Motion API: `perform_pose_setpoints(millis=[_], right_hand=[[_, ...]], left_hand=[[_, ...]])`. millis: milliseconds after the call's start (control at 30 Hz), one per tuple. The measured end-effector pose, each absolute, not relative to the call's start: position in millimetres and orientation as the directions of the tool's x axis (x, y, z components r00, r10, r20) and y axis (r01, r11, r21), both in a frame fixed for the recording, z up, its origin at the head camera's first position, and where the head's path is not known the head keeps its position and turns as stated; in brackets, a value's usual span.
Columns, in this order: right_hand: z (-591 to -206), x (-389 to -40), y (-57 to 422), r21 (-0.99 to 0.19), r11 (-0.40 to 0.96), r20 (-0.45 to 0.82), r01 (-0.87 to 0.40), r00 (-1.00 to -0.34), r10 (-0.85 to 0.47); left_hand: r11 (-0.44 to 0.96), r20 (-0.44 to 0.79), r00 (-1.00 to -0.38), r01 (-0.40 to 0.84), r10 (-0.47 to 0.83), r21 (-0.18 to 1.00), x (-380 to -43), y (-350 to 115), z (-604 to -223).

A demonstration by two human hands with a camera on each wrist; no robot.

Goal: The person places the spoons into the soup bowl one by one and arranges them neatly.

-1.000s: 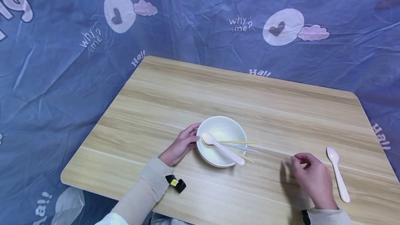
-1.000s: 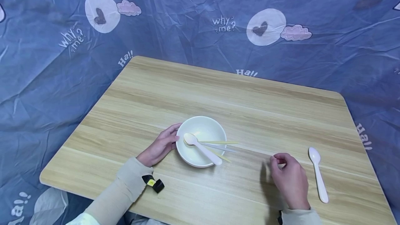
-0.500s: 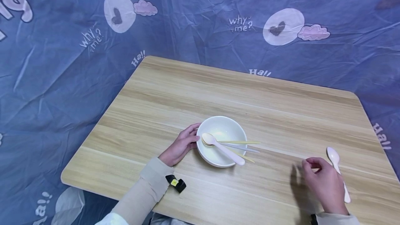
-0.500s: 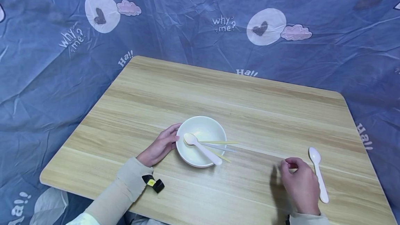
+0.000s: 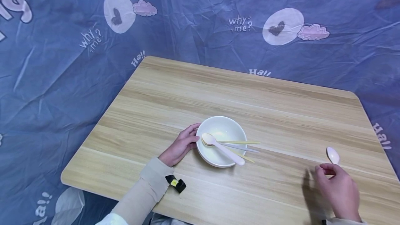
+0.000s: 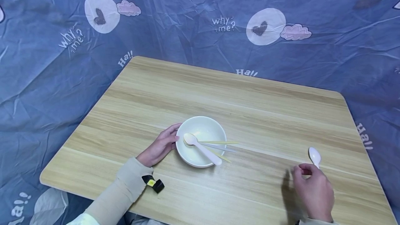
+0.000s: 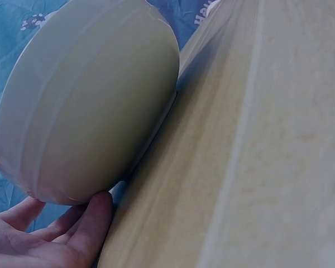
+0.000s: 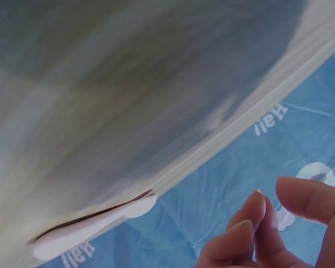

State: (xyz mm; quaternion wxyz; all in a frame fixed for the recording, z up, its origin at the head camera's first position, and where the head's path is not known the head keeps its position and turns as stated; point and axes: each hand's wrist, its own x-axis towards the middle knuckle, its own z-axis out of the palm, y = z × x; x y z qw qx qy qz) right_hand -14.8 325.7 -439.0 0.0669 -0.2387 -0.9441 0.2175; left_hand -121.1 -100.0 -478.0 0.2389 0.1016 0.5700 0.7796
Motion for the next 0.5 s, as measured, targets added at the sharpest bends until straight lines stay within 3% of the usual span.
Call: perform_pose_setpoints(millis=[500], right_hand=[[-444,-2,353,-0.414,0.765,-0.064,0.494,-0.853,0.517]], left_hand=[[-0.236,-0.123,-0.865,-0.265,0.486,0.935,-122,-99,-479]])
